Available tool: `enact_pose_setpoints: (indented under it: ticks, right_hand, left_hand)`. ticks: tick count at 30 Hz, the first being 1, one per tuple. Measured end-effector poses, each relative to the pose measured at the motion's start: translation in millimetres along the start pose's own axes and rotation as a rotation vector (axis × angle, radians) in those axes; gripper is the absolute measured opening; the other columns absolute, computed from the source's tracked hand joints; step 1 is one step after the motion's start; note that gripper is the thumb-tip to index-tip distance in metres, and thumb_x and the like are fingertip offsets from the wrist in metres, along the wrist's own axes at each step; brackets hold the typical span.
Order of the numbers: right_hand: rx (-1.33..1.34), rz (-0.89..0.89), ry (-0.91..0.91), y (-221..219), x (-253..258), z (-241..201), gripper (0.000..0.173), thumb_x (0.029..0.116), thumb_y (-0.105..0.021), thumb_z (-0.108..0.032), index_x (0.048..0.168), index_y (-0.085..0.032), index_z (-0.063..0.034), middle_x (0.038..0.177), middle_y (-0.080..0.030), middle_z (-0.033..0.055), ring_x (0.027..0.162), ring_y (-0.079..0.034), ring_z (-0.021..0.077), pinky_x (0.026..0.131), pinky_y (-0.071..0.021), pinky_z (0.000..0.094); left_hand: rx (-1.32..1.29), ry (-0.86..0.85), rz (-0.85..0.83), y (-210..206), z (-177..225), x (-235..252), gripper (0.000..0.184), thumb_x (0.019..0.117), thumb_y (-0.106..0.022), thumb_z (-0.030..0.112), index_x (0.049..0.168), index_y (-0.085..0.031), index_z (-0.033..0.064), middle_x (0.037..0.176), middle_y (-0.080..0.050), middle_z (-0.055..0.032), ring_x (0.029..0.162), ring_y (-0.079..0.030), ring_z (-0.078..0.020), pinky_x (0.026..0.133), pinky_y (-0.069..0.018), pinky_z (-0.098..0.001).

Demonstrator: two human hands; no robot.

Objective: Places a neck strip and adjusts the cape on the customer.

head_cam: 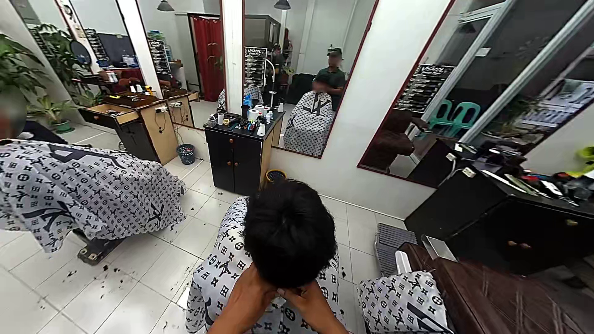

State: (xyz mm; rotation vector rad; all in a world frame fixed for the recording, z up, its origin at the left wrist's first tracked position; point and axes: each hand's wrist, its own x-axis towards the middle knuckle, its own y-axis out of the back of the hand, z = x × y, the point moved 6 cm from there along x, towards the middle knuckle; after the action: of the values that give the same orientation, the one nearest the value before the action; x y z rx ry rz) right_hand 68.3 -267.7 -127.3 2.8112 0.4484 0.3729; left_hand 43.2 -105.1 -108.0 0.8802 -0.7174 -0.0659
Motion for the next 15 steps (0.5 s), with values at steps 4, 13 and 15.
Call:
enact_pose_setpoints:
  ticks: [4,13,15]
  right_hand:
    - [-0.089,0.064,0.080,27,11,11,0.017,0.0901,-0.061,-0.006,0.098,-0.073,0.0019,0.091,-0.074,0.0078,0.089,-0.072,0.0102,0.084,-0.0597,0.0335]
    - [-0.373,0.043,0.094,42,35,21,0.046,0.0836,-0.079,-0.020,0.120,-0.069,0.0068,0.121,-0.067,0.0262,0.117,-0.064,0.0392,0.104,-0.0500,0.0527]
    - [-0.377,0.035,0.072,43,36,21,0.046,0.0846,-0.079,-0.018,0.122,-0.069,0.0054,0.126,-0.067,0.0257,0.121,-0.063,0.0396,0.106,-0.0486,0.0535]
  left_hand:
    - [0.070,-0.075,-0.036,-11,8,8,0.017,0.0876,-0.075,0.023,0.080,-0.076,0.0079,0.083,-0.075,-0.0102,0.080,-0.075,-0.0284,0.069,-0.0616,-0.0492]
    - [0.258,0.147,0.036,-21,19,23,0.018,0.0810,-0.079,0.014,0.092,-0.076,0.0001,0.094,-0.075,-0.0210,0.091,-0.074,-0.0408,0.077,-0.0587,-0.0596]
    - [0.315,0.131,0.082,-27,25,21,0.014,0.0814,-0.079,0.013,0.090,-0.076,0.0021,0.091,-0.075,-0.0188,0.089,-0.074,-0.0383,0.073,-0.0596,-0.0572]
